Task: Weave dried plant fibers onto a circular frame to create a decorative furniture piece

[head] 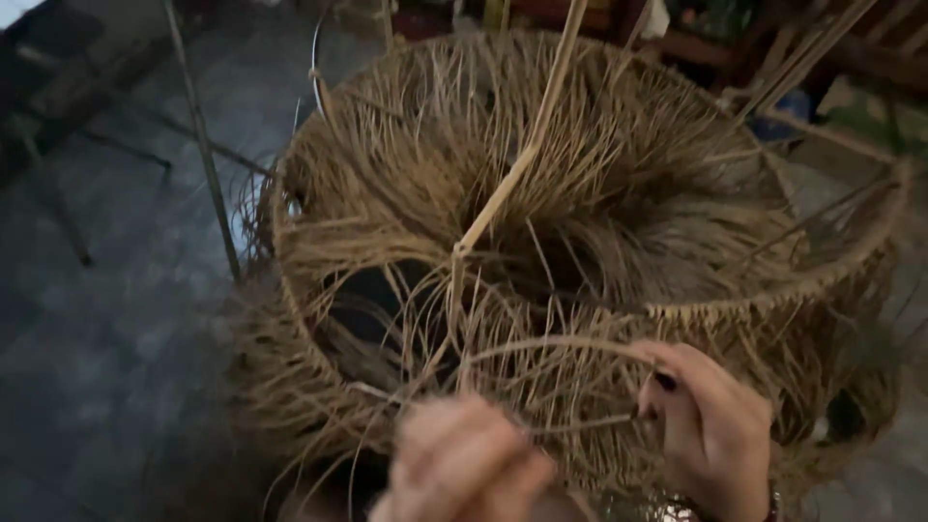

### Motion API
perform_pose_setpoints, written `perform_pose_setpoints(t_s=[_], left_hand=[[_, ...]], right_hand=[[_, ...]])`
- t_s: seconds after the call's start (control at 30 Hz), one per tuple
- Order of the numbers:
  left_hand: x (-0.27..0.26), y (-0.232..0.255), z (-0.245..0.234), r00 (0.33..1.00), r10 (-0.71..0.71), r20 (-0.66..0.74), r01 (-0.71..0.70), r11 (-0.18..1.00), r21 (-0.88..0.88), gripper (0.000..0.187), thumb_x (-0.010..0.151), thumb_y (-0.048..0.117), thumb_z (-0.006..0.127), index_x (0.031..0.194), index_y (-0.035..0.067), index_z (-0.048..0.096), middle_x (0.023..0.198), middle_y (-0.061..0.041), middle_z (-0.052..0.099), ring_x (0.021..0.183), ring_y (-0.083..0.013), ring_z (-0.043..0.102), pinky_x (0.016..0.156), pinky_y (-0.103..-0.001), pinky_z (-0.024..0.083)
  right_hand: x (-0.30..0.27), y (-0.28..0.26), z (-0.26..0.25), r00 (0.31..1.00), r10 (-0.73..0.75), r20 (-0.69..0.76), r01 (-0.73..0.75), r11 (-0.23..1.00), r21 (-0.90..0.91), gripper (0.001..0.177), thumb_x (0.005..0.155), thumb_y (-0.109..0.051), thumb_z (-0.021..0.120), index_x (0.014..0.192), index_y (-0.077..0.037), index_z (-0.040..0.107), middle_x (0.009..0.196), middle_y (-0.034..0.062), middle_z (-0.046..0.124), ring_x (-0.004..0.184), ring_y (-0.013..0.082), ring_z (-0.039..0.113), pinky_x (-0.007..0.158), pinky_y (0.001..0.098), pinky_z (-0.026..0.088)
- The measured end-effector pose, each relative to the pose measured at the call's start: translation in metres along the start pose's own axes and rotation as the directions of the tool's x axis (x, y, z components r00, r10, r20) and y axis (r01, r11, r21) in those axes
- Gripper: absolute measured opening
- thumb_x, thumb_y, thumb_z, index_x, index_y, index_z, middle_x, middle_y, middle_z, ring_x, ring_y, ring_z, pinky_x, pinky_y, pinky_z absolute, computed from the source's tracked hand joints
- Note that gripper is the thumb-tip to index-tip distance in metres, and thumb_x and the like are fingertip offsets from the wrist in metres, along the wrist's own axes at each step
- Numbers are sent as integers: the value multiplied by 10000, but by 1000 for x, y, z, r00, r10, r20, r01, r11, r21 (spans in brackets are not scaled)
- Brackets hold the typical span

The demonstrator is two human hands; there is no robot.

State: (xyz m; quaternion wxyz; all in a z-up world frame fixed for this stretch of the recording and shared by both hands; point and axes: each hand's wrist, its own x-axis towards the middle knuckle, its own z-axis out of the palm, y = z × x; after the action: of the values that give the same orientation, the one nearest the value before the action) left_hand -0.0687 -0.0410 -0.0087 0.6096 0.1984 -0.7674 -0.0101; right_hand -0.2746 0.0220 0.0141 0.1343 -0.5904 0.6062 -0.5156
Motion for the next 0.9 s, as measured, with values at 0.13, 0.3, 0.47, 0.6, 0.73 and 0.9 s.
perform_pose_setpoints(t_s=[0.13,0.3,0.47,0.6,0.73,0.9], left_hand=[[-5,-13,32,921,-207,329,255,960,-112,302,852,7,706,1146,-14,641,1099,-127,700,998,-229,677,910,-327,580],[-9,-45,61,778,-232,584,246,968,56,689,822,-38,562,1500,-50,440,1235,-202,548,1037,-314,544,849,-364,484],[-3,-44,82,856,-361,370,365,929,63,363,882,55,686,1220,4,565,988,-145,623,810,-308,616,732,-391,522],[-31,-56,79,648,-562,515,626,777,61,155,928,69,636,1074,25,612,1000,-100,717,774,-236,716,668,-328,596],[-28,-35,46,688,-362,629,554,822,-133,173,824,23,669,997,31,675,914,-87,680,702,-215,611,612,-298,510],[-1,-20,20,805,83,588,46,978,-201,243,853,97,743,1081,106,660,1197,-59,441,1176,-240,426,1039,-431,383]], right_hand=[[41,12,16,998,-32,-49,12,928,-372,398,915,36,580,1290,-92,616,535,-39,621,352,59,492,270,208,389],[61,-17,29,995,-97,33,95,756,-647,296,859,4,686,1126,-121,700,513,-8,572,362,110,408,364,282,335],[48,-10,30,993,-86,79,117,784,-610,284,870,-24,660,1146,-62,720,812,7,713,425,81,467,376,218,363],[-2,14,53,990,131,-49,-138,969,-204,631,839,30,616,1437,44,414,978,115,764,518,117,674,346,173,552],[-54,64,66,923,373,-96,-330,894,303,331,903,17,572,1226,49,635,734,85,729,617,132,654,552,231,547],[-40,69,40,953,189,237,-286,821,494,407,939,-39,502,1311,66,627,1032,185,827,740,187,779,619,245,642]])
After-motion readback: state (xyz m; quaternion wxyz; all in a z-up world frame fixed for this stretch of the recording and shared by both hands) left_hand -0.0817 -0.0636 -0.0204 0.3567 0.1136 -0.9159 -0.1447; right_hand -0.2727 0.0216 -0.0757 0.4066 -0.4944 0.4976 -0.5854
